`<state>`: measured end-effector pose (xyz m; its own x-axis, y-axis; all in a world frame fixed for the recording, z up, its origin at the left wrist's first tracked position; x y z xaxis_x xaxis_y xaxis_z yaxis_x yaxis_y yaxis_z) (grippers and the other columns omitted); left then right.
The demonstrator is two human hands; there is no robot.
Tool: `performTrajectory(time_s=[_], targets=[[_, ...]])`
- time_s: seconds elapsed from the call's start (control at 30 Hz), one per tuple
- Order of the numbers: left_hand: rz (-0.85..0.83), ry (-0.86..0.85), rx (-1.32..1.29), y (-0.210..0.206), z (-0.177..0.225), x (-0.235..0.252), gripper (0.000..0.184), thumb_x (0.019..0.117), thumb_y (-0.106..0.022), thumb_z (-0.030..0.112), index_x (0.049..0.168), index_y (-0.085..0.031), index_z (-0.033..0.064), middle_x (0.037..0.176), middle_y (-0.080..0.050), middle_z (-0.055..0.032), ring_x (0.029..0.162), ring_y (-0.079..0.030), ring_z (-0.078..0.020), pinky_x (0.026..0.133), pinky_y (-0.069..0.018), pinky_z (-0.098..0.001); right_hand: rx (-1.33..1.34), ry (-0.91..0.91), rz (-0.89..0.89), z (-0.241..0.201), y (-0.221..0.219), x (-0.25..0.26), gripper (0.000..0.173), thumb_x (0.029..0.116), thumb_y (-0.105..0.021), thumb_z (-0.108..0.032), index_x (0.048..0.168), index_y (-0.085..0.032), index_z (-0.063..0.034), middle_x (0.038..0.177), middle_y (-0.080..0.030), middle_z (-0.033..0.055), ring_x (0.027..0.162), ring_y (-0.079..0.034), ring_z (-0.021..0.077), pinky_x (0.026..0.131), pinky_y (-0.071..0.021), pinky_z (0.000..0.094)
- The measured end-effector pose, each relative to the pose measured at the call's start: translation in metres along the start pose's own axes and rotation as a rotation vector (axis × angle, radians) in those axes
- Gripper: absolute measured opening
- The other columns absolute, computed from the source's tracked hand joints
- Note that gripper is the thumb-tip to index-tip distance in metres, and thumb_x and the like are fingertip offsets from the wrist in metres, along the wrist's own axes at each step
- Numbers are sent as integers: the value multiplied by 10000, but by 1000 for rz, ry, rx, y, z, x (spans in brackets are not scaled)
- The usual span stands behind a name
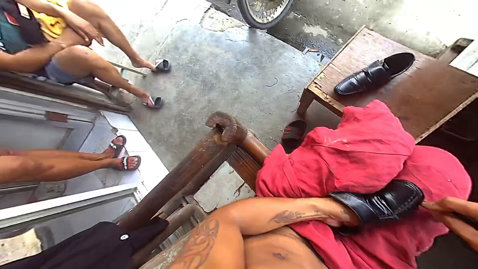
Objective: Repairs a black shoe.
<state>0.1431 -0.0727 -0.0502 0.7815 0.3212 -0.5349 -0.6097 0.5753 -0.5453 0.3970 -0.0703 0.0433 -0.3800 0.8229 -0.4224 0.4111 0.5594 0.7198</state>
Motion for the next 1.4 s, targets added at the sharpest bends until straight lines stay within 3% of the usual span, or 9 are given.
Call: performTrajectory(time_s=[0.17,0.23,0.47,0.67,0.83,0.97,1.13,1.3,1.4], targets=[[225,-209,-247,-10,-8,-29,202,930,-599,-74,1090,-644,40,972,-715,4,941,-679,-71,847,-576,-281,-250,0,382,-24,-36,-11,311,1020,-449,-206,1003,-713,-42,866,-703,180,734,-689,392,563,-486,580],[271,-175,-294,-11,-12,-25,189,947,-577,-84,1058,-636,57,924,-718,-1,896,-693,-88,819,-594,-295,-270,-58,334,-35,-37,-12,241,1012,-517,-184,1020,-690,-16,923,-695,186,839,-699,400,680,-541,588],[301,-99,-301,-18,-7,-4,198,986,-527,-81,1072,-634,62,906,-714,-30,875,-701,-128,830,-602,-337,-234,-420,503,7,-42,-29,672,892,-579,-731,737,-593,-76,564,-534,94,545,-586,314,500,-415,518],[354,-81,-320,-19,-10,-2,236,954,-543,-128,1067,-631,59,906,-721,-34,871,-709,-136,825,-610,-337,-113,-680,607,34,-73,-89,681,902,-571,-739,747,-573,-76,580,-505,117,512,-528,329,453,-385,520],[326,-73,-208,-16,-13,2,294,888,-595,-156,1065,-622,78,902,-713,-2,868,-698,-102,815,-603,-305,217,-533,510,10,-123,-76,674,750,-660,-787,617,-554,-135,521,-487,-3,494,-520,178,473,-420,452],[311,-94,-188,-12,-18,4,308,879,-600,-158,1072,-627,81,910,-716,3,878,-697,-94,825,-603,-298,569,-260,766,-6,-126,-70,378,894,-759,-441,741,-629,-120,675,-590,-73,585,-534,-8,528,-461,195],[292,-85,-186,-12,-19,6,312,861,-598,-171,1042,-644,78,893,-718,1,850,-696,-89,794,-602,-288,384,-383,1040,-22,-105,-42,190,972,-703,-188,1121,-774,-93,1018,-603,37,840,-574,61,701,-494,193],[348,-59,-202,-16,-16,5,286,881,-583,-167,1016,-619,82,848,-697,5,785,-680,-82,733,-595,-270,419,-362,1036,-35,-88,-26,118,992,-638,-132,994,-746,-85,1184,-559,67,962,-593,82,762,-538,218],[361,-82,-213,-14,-19,3,284,884,-588,-157,1025,-620,88,857,-696,14,795,-678,-75,740,-595,-267,625,-159,982,-43,-79,-61,147,1021,-555,-171,962,-665,-93,1168,-583,29,809,-599,62,643,-549,224]])
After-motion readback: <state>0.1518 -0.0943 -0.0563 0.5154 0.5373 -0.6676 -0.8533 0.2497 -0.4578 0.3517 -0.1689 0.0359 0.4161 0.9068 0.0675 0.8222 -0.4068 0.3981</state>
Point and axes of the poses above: each hand's wrist, its own x-axis towards the middle knuckle, its own y-axis out of the back of the hand, z = x × y, the point moved 2 cm from there along x, towards the middle knuckle
